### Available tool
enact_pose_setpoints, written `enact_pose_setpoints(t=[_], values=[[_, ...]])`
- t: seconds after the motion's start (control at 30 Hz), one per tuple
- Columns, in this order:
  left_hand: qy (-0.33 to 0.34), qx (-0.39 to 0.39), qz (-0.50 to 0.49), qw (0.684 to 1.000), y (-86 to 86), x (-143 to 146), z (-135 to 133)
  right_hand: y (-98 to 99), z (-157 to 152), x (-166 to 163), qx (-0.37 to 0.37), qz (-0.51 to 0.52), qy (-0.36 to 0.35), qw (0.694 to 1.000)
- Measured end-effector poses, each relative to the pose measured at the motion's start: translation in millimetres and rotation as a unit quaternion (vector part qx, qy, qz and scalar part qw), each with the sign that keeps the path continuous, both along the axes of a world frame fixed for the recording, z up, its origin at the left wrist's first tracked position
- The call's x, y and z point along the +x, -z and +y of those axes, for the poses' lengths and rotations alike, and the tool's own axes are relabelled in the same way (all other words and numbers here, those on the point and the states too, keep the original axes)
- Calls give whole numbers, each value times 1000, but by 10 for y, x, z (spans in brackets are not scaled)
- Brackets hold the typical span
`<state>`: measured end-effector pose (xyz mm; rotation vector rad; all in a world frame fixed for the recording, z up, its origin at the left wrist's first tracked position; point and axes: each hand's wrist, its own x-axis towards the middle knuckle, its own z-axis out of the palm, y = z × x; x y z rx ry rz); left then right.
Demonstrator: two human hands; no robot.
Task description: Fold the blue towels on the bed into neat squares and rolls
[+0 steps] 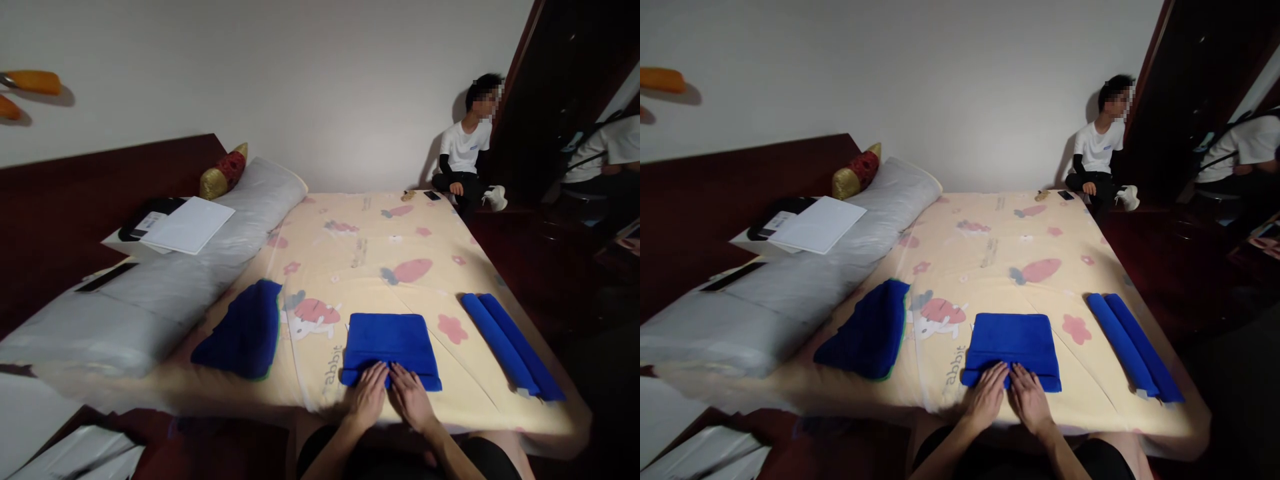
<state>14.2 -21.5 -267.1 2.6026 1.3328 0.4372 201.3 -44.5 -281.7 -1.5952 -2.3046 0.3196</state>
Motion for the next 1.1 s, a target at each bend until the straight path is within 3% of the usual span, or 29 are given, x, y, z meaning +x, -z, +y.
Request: enact_pose_setpoints(t=[0.07,0.13,0.3,0.4,0.5,0.6,0.7,0.8,0.97,1.1], values=[[35,-7,8,999,10,77,11,-38,50,-55,-22,0,-18,1000],[18,-6,30,999,29,-32,53,-17,78,82,-27,-8,16,999],[-109,27,80,990,64,-659,172,139,29,740,17,-40,130,991],[-177,55,83,979,89,-825,138,176,-61,893,58,-47,167,983],[-182,70,71,978,146,-752,31,177,-186,817,90,-37,141,985],[-111,80,53,989,214,-617,-73,226,-330,686,93,-38,97,990],[-47,67,53,995,227,-554,-115,313,-427,618,80,-49,100,991],[-36,31,61,997,153,-538,-85,315,-409,602,62,-53,113,990],[-78,-68,92,990,-67,-404,97,33,-123,572,-24,-62,124,990],[-90,-89,107,986,-169,-271,299,-158,149,566,-56,-68,119,989]])
